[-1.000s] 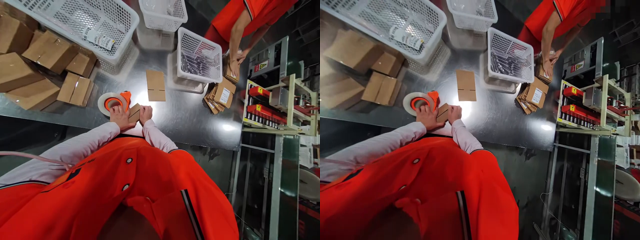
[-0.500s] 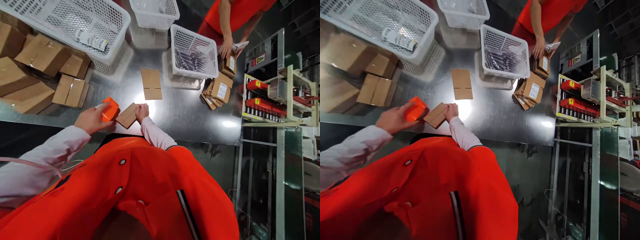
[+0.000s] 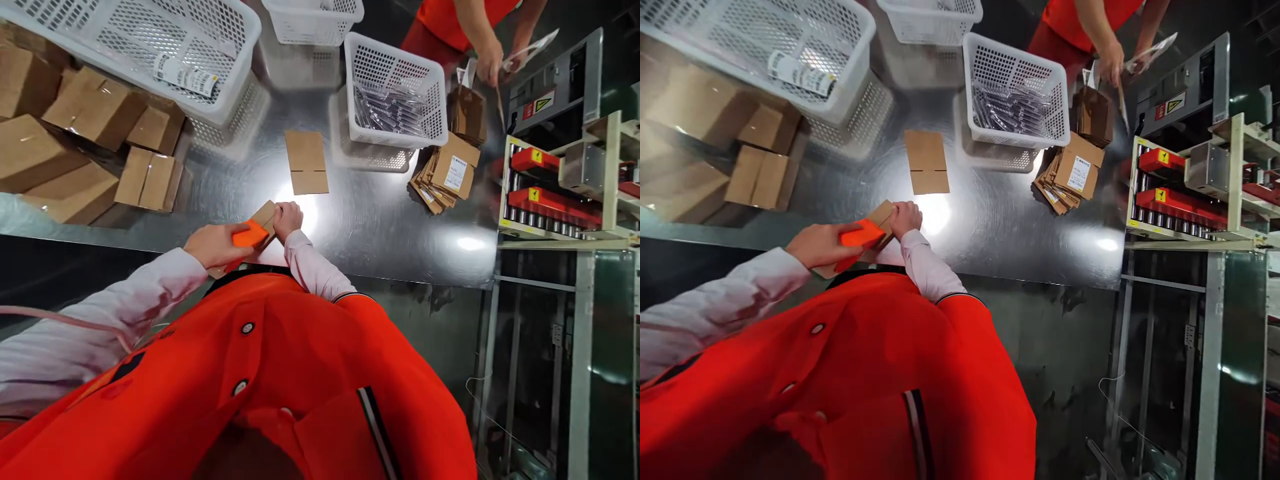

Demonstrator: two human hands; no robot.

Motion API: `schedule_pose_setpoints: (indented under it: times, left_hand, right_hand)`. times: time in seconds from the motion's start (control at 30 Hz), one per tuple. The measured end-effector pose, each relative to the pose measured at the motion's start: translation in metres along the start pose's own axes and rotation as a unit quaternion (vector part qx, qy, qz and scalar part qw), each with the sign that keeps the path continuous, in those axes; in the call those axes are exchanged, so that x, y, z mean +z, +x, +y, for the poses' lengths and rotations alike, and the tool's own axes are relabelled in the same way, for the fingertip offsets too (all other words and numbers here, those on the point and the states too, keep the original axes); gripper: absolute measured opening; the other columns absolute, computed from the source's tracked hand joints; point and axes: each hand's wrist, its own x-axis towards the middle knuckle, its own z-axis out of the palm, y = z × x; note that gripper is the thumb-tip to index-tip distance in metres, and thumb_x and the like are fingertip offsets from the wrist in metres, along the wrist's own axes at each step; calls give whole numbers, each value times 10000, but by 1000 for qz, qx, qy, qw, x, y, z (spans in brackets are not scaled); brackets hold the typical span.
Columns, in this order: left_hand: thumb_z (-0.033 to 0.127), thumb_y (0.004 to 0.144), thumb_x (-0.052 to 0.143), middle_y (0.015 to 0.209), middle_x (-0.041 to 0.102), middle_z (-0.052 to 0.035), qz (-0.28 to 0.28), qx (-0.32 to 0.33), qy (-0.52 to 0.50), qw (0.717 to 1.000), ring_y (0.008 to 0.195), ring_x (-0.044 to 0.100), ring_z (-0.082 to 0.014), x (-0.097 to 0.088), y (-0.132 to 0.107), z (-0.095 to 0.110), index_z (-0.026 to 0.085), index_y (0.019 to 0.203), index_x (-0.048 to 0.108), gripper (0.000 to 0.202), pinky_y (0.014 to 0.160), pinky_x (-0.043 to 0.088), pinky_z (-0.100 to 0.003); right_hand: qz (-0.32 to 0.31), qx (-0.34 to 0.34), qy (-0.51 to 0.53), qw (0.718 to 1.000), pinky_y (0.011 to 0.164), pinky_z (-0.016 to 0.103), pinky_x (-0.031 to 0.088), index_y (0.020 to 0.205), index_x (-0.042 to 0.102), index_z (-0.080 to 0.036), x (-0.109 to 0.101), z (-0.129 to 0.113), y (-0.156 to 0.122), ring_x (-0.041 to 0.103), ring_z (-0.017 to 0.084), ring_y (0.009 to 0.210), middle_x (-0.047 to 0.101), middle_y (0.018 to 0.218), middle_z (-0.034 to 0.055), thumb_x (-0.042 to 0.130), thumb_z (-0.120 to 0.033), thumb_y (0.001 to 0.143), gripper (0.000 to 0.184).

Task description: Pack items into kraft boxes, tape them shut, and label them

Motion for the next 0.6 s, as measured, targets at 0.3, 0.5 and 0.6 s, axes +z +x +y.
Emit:
schedule_pose_setpoints:
  times: [0.3,0.5,0.6]
  left_hand:
    - [541,888,552,1455,719,-178,69,42,-82,993,1291,707,-380,70,-24,-52,141,1673,523,882,1092,529,-414]
    - [554,896,616,1424,731,-158,107,35,-106,988,1282,702,-354,87,-21,-53,202,1627,585,812,1119,520,-407]
    - [542,899,618,1439,722,-168,117,43,-116,985,1293,697,-351,88,-23,-50,172,1635,572,826,1125,514,-404]
  right_hand:
    - [-53,-135,-52,988,1129,491,472,1515,653,-265,-22,-4,-22,553,311,1339,589,1552,111,619,-583,1076,543]
    - [-56,-69,-46,995,1173,549,471,1640,527,-270,-14,-12,-33,464,347,1444,476,1660,153,630,-660,1040,723]
    - [-59,-59,-47,995,1194,565,463,1667,496,-271,-12,-11,-33,445,356,1480,437,1690,161,663,-639,1028,755]
